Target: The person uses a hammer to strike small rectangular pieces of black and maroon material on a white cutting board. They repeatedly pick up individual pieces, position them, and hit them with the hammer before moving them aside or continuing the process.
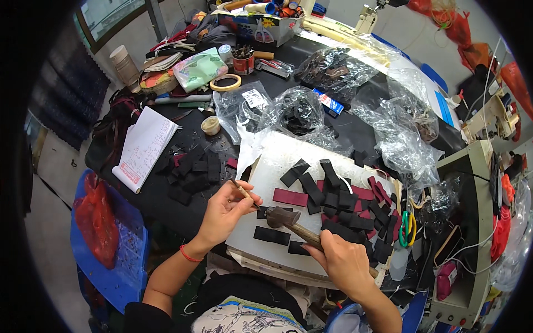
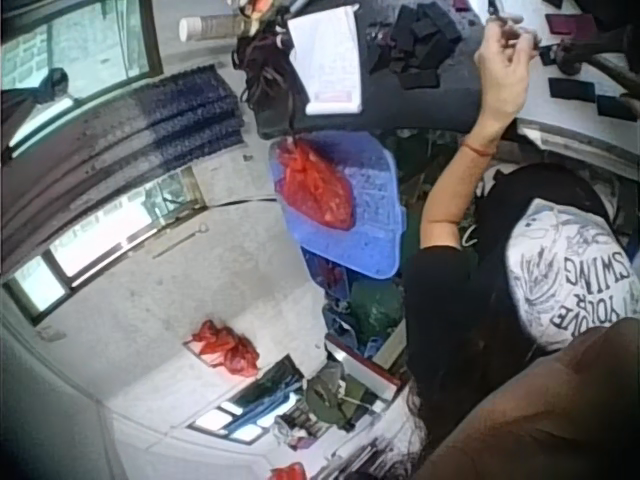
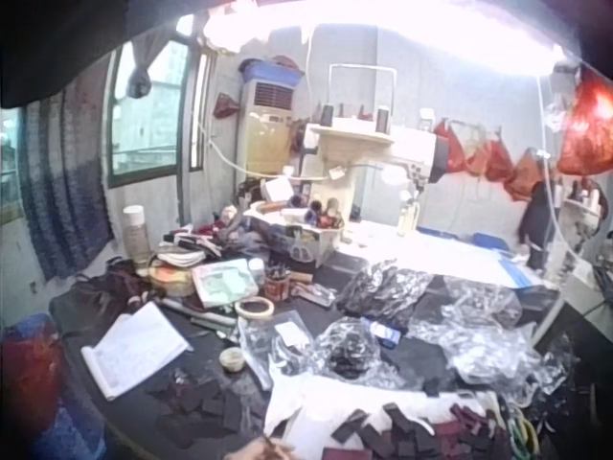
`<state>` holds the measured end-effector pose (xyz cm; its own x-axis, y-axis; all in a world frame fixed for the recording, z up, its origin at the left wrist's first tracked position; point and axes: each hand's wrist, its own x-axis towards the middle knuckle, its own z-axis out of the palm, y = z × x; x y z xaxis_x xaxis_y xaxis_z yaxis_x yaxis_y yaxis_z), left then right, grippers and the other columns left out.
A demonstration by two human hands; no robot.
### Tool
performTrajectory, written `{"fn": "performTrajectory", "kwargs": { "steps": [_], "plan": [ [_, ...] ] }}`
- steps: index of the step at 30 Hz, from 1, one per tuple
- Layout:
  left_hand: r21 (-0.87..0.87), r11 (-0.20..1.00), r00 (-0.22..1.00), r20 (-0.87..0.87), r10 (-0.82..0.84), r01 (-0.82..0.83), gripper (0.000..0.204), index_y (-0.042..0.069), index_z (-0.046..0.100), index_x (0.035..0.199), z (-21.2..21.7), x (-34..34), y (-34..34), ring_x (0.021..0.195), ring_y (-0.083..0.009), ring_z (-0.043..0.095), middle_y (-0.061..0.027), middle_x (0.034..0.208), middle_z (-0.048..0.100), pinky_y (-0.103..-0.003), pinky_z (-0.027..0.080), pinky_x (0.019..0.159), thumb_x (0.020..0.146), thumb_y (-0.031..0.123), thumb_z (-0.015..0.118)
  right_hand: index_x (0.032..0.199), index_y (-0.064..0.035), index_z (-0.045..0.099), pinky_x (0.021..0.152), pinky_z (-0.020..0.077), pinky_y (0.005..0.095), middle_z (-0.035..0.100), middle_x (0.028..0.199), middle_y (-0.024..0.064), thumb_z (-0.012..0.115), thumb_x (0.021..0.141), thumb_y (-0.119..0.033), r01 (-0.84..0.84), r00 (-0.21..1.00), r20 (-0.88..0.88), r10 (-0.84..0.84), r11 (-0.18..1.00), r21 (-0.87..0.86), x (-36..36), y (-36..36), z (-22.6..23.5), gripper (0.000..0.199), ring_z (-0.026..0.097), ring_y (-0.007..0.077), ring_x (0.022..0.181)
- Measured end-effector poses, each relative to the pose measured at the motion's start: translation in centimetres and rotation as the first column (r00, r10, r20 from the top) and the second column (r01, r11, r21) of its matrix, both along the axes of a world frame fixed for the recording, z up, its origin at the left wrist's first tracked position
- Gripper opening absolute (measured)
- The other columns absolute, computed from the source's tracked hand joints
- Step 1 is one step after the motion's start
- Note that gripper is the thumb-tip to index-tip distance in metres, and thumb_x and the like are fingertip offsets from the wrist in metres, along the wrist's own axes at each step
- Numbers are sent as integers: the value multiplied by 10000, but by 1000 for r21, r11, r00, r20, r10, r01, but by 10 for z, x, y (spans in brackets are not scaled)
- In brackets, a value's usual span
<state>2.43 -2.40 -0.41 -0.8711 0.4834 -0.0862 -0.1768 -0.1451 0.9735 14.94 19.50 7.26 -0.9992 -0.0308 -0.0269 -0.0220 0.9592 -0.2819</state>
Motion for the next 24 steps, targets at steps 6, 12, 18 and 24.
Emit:
{"fn": "performTrajectory", "kwargs": {
  "steps": [6,12,18,24],
  "plan": [
    [-6,1000,1000,28,-13,13,223,7,473,1154,-6,-4,-1,992,-176,636,-114,1017,634,-291,544,839,957,86,541,749,-55,445,401,398,377,537,603,93,689,845,-336,-36,998,-52,37,999,28,-2,1,-2,385,551,290,479],
    [-103,995,987,-163,-11,-5,161,3,515,1091,-5,-2,1,933,-168,664,-112,969,664,-282,550,796,947,64,553,782,-28,493,489,433,393,560,651,140,722,820,-237,23,999,29,-22,999,-33,-2,-1,1,313,566,342,543],
    [-199,980,950,-304,-75,14,136,-29,504,1059,0,-6,0,922,-186,674,-147,962,670,-293,563,777,945,41,533,853,-34,591,479,438,310,597,642,100,769,768,-164,124,956,-237,-172,971,-204,-7,10,26,236,583,210,506],
    [-91,994,986,-152,-70,57,151,-51,468,1067,0,-9,1,929,-202,672,-171,979,655,-298,569,802,951,37,509,878,18,556,433,403,195,583,597,26,612,830,-22,119,887,-239,-395,696,-709,-9,15,52,83,508,52,466]
  ]
}}
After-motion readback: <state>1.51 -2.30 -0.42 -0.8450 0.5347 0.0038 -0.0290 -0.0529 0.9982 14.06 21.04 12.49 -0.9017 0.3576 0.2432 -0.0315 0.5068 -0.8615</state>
